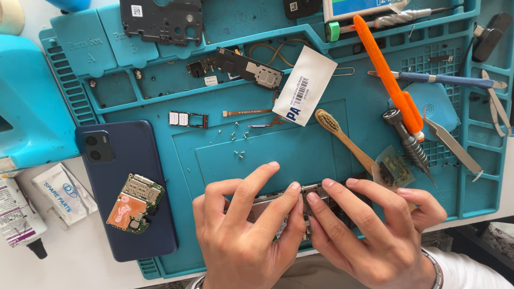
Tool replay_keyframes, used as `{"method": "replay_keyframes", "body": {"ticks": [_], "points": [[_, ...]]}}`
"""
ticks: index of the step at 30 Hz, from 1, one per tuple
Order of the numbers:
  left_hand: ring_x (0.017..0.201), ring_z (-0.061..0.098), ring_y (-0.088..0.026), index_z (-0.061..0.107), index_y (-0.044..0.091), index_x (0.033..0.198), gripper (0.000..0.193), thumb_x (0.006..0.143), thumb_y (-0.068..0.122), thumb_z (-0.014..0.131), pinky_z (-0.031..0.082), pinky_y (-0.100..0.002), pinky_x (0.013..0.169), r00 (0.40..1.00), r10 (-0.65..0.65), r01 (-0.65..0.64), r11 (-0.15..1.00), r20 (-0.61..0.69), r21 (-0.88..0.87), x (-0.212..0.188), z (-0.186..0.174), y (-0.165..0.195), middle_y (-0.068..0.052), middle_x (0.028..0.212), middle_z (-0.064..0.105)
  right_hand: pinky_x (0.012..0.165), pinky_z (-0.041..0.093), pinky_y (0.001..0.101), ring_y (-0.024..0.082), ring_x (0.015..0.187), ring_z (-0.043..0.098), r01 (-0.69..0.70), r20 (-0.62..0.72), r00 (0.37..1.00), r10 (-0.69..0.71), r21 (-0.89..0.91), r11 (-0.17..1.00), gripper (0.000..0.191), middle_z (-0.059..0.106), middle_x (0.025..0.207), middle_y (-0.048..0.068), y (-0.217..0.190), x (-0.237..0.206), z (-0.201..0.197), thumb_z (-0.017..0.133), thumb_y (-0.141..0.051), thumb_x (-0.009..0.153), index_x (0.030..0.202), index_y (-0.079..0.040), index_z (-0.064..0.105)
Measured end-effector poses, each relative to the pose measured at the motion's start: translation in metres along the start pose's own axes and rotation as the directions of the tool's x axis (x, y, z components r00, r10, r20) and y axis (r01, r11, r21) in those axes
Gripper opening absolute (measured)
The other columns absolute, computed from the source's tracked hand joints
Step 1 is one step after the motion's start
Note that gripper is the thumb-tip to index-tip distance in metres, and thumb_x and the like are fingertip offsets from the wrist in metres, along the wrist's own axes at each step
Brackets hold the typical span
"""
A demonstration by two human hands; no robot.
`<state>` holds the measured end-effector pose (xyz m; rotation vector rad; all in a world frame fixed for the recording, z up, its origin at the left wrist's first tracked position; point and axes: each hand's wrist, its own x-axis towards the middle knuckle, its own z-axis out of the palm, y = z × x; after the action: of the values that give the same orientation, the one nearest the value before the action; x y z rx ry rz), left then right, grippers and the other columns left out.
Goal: The person reassembles a disassembled smartphone on a blue repair mat. They align the motherboard into the phone frame, press it into place, use a screwdriver to drive screws, and fit the midframe cover over the internals, pressing along the edges to seat it.
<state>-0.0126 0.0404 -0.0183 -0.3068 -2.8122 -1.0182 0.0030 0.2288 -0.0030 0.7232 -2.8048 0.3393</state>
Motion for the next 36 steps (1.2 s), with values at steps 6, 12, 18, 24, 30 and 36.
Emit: {"method": "replay_keyframes", "body": {"ticks": [6,12,18,24,30,36], "points": [[0.093,0.060,-0.020,0.081,0.023,0.099,0.020,0.080,0.026,0.083,0.041,-0.035,0.082,1.000,-0.002,0.002,1.000,-0.002,0.000,0.000,0.000,0.000,0.003,0.122,0.071,0.091,0.027,0.0445,0.022,0.104,0.062,-0.016,0.008,1.000,0.016,-0.022,1.000,0.029,0.071,0.118,0.000,-0.001,0.005,0.000,0.082,-0.028,0.079,0.107,-0.018,0.080],[0.095,0.060,-0.020,0.081,0.023,0.100,0.020,0.080,0.026,0.083,0.041,-0.035,0.083,1.000,-0.002,0.002,1.000,0.014,-0.002,0.000,-0.001,0.000,0.003,0.123,0.071,0.090,0.026,0.0487,0.026,0.109,0.062,-0.018,0.060,0.998,0.017,0.021,1.000,0.035,0.069,0.123,0.004,0.001,0.007,-0.001,0.082,-0.032,0.077,0.107,-0.017,0.077],[0.096,0.059,-0.022,0.081,0.023,0.101,0.020,0.081,0.025,0.081,0.041,-0.037,0.086,1.000,0.012,-0.012,1.000,-0.004,-0.001,-0.001,-0.001,0.000,0.002,0.123,0.070,0.089,0.026,0.0482,0.025,0.107,0.063,0.037,0.020,0.999,-0.038,0.059,0.998,0.034,0.070,0.122,0.001,0.009,0.001,0.002,0.085,-0.029,0.080,0.111,-0.016,0.079],[0.097,0.060,-0.020,0.081,0.022,0.101,0.020,0.081,0.026,0.081,0.040,-0.037,0.085,1.000,0.014,-0.014,1.000,0.016,0.000,-0.001,-0.002,-0.001,0.002,0.124,0.069,0.089,0.028,0.0474,0.025,0.106,0.063,0.028,-0.006,1.000,-0.027,0.090,0.996,0.031,0.068,0.120,0.000,0.008,-0.005,0.007,0.084,-0.027,0.079,0.109,-0.020,0.078],[0.096,0.058,-0.021,0.080,0.024,0.101,0.017,0.084,0.027,0.079,0.041,-0.037,0.085,0.999,0.026,-0.027,0.999,0.021,0.035,0.000,-0.002,0.000,0.003,0.124,0.069,0.085,0.028,0.0478,0.028,0.107,0.061,0.046,0.042,0.998,-0.047,0.036,0.998,0.037,0.067,0.120,0.002,0.007,-0.004,0.004,0.081,-0.035,0.074,0.108,-0.020,0.076],[0.098,0.057,-0.023,0.080,0.024,0.102,0.017,0.085,0.027,0.078,0.041,-0.038,0.086,0.998,0.039,-0.041,0.998,0.040,0.056,-0.001,-0.002,0.000,0.002,0.126,0.068,0.084,0.028,0.0491,0.029,0.108,0.061,0.063,0.068,0.996,-0.063,0.012,0.998,0.040,0.068,0.121,0.003,0.007,-0.006,0.006,0.083,-0.036,0.075,0.111,-0.021,0.078]]}}
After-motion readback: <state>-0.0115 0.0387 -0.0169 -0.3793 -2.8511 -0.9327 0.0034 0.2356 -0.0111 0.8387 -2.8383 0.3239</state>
